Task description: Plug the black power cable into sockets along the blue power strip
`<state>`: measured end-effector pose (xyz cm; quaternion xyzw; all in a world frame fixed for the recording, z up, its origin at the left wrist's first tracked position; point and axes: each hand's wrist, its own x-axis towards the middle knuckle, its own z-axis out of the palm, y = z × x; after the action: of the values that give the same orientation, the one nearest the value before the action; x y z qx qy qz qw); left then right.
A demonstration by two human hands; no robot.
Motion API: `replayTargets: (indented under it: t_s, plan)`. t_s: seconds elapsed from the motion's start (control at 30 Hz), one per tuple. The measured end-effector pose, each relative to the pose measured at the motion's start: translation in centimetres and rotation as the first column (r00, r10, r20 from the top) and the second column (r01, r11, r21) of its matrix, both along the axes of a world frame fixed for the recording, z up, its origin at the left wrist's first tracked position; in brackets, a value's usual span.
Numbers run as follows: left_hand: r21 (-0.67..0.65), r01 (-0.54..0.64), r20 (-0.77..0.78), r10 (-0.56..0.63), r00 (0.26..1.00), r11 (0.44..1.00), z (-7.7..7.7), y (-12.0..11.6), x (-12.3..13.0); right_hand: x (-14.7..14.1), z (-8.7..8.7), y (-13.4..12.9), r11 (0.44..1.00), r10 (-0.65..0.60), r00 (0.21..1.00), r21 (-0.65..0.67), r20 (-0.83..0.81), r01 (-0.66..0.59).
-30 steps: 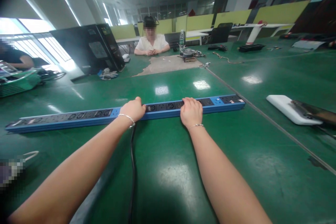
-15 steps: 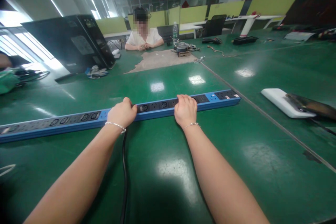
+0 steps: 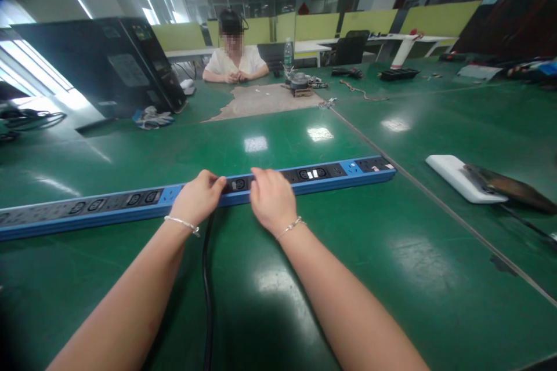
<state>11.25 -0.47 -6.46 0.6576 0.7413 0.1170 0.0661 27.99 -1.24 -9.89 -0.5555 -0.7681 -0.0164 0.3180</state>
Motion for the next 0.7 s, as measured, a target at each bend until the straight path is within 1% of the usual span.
replayTargets:
  t_s: [0.03,0.07,0.13,0.17,0.23,0.27,0.3,0.33,0.37,0.4,0.47,0.53,0.57,0.6,0.63,0.7]
  plan:
    - [0.006,0.028,0.000,-0.028,1.000,1.000,-0.1,0.1,-0.7,-1.8,0.6,-0.4,0.998,0.049,0.999,-0.048,-0.019,-0.050]
    - [0.013,0.055,-0.009,-0.054,0.998,0.998,-0.3,0.2,-1.6,-3.5,1.2,-0.7,0.993,0.054,0.998,-0.103,-0.039,-0.058]
    - [0.044,0.130,-0.040,-0.129,0.991,0.991,-0.9,0.3,-3.6,-6.5,2.0,-0.6,0.973,0.023,0.999,-0.230,-0.034,-0.030]
    - [0.081,0.195,-0.061,-0.190,0.980,0.978,-1.3,0.3,-4.6,-7.6,2.2,-0.4,0.963,0.007,1.000,-0.269,-0.008,-0.008]
    - [0.153,0.366,-0.124,-0.349,0.929,0.918,-2.3,0.2,-6.3,-9.1,2.5,0.2,0.943,-0.028,0.998,-0.330,0.058,0.046]
    - [0.161,0.434,-0.160,-0.410,0.898,0.886,-2.7,0.1,-6.9,-9.5,2.6,0.5,0.935,-0.036,0.996,-0.350,0.086,0.064]
    - [0.159,0.476,-0.188,-0.446,0.875,0.865,-3.2,0.0,-7.3,-9.7,2.7,0.7,0.927,-0.039,0.994,-0.369,0.105,0.075]
    - [0.155,0.487,-0.210,-0.454,0.866,0.859,-3.5,-0.1,-7.4,-9.9,3.0,0.8,0.920,-0.035,0.993,-0.385,0.116,0.078]
    - [0.158,0.476,-0.225,-0.438,0.870,0.865,-3.8,-0.2,-7.4,-9.9,3.4,0.7,0.915,-0.034,0.992,-0.396,0.118,0.079]
    - [0.168,0.453,-0.234,-0.411,0.881,0.876,-4.0,-0.2,-7.3,-9.8,4.0,0.5,0.916,-0.040,0.993,-0.392,0.114,0.082]
    - [0.195,0.406,-0.241,-0.357,0.902,0.893,-4.2,-0.3,-6.8,-9.2,5.7,0.0,0.938,-0.065,0.994,-0.336,0.084,0.090]
    - [0.215,0.379,-0.244,-0.326,0.913,0.900,-4.2,-0.3,-6.4,-7.7,7.7,-0.1,0.974,-0.085,0.996,-0.206,0.031,0.090]
    - [0.221,0.370,-0.241,-0.317,0.917,0.902,-4.2,-0.4,-6.3,-6.5,8.4,0.0,0.984,-0.080,0.997,-0.160,0.015,0.082]
    - [0.227,0.361,-0.236,-0.309,0.921,0.904,-4.2,-0.4,-6.2,-4.9,8.9,0.3,0.987,-0.084,0.996,-0.135,0.009,0.084]
    - [0.229,0.354,-0.231,-0.302,0.925,0.907,-4.2,-0.4,-6.2,-3.1,9.1,0.8,0.985,-0.103,0.995,-0.136,0.012,0.104]
    - [0.226,0.349,-0.222,-0.300,0.928,0.910,-4.2,-0.5,-6.3,0.8,8.4,1.8,0.957,-0.186,0.981,-0.217,0.053,0.193]
